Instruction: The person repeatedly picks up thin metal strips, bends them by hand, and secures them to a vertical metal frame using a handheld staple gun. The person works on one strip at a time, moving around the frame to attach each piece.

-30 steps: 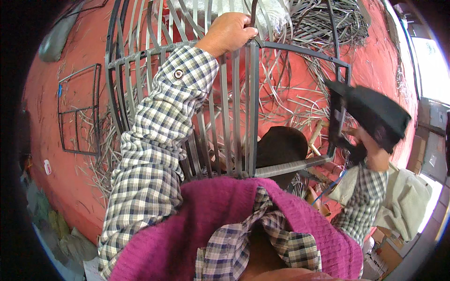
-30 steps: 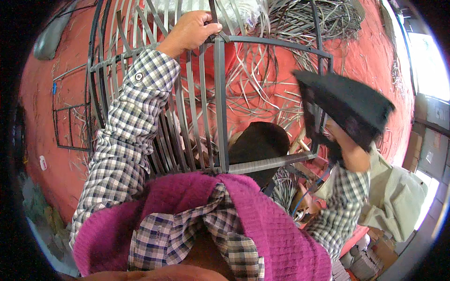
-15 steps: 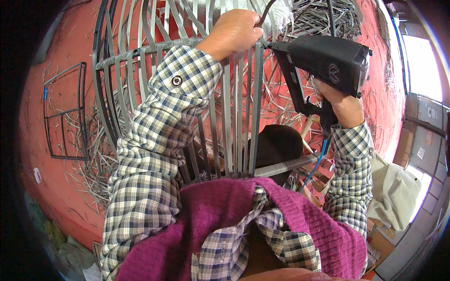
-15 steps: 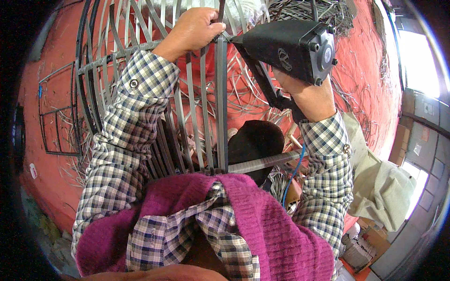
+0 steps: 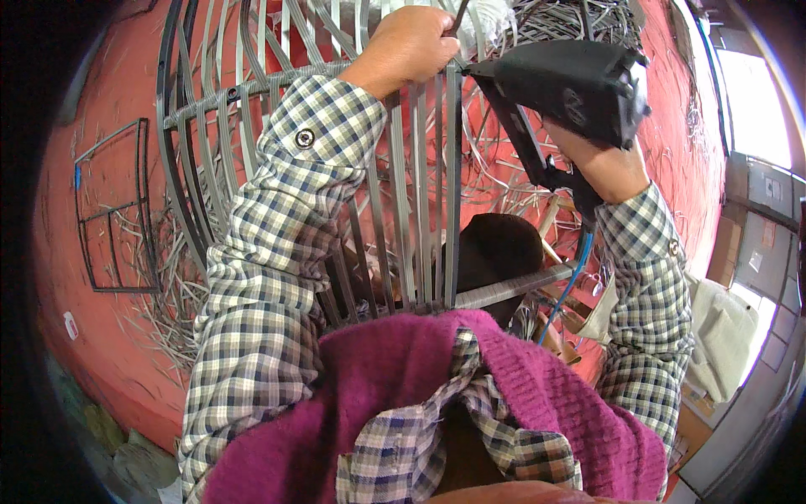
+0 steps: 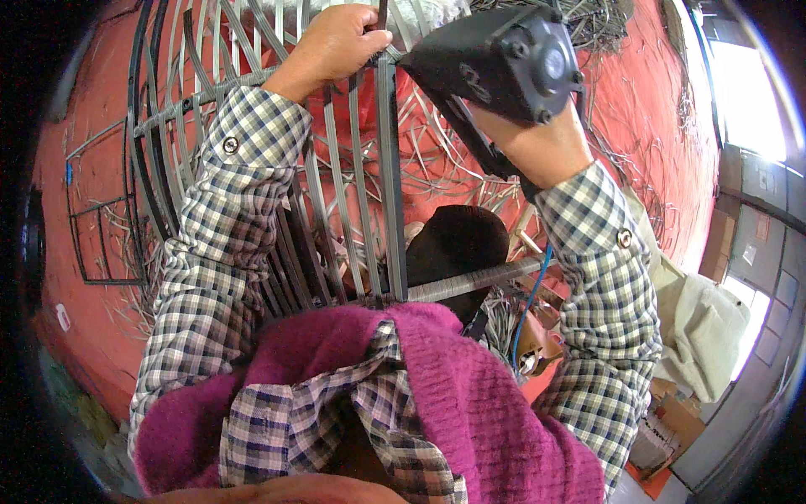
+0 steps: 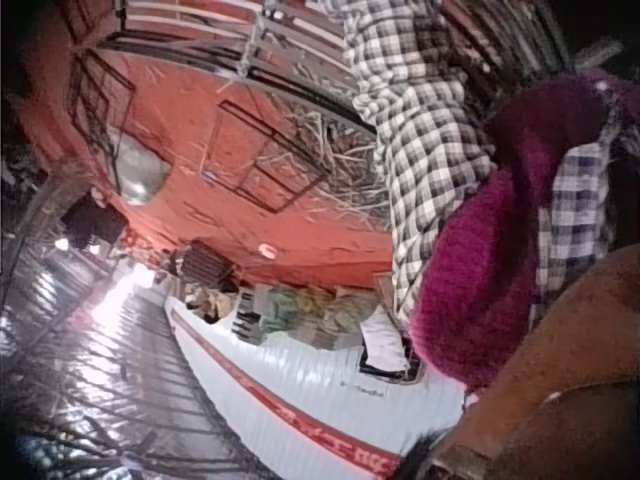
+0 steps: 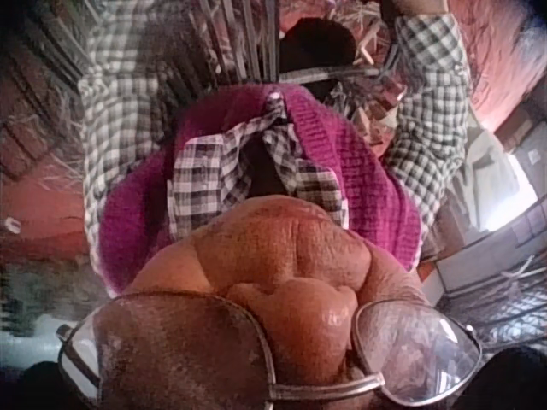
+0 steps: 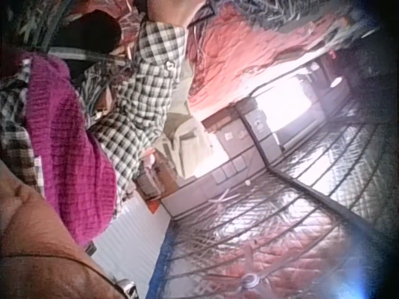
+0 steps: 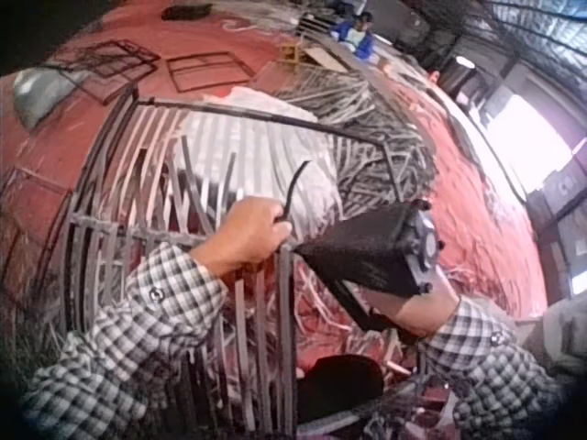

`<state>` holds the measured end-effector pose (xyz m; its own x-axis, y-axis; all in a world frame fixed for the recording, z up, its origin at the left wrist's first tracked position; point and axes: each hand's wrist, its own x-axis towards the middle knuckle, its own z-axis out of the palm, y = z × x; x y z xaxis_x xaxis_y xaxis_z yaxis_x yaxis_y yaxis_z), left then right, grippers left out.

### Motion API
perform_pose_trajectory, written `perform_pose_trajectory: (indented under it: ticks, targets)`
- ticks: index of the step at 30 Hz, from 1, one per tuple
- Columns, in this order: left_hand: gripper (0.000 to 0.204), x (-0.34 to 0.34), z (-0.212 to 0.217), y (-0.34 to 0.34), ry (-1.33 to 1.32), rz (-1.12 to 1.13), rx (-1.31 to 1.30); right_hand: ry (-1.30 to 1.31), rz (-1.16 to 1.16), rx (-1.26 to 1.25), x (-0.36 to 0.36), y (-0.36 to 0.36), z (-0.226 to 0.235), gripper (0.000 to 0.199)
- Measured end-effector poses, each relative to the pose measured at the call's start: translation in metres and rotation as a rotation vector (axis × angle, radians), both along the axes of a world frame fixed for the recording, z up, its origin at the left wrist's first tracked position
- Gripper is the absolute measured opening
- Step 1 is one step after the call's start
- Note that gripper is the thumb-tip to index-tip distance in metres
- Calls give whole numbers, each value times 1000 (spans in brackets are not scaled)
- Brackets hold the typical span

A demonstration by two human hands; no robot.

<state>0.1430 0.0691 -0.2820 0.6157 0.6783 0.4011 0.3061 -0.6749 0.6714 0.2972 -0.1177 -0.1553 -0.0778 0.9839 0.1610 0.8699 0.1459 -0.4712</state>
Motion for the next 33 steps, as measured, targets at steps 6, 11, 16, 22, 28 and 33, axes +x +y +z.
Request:
perform_pose_trajectory:
  ticks: [6, 11, 16, 22, 28, 33]
  targets:
    - [31, -4, 9, 10, 107, -39, -78, 73, -123, -82, -4, 4, 4, 34]
    - [56, 7, 17, 10, 352, -38, -128, 131, -486, -182, 33, -72, 36, 30]
    - [71, -1, 35, -6, 529, -47, 33, 71, -1062, -225, 139, -252, 21, 21]
    - [61, -26, 69, -22, 326, -48, 100, -404, -1359, -393, 222, -396, -65, 53]
    - [54, -43, 101, -39, 448, -62, 207, -439, -1641, -709, 256, -413, -143, 67]
    - [46, -19, 127, -63, 560, -107, 350, -557, -1215, -169, 243, -270, -70, 50]
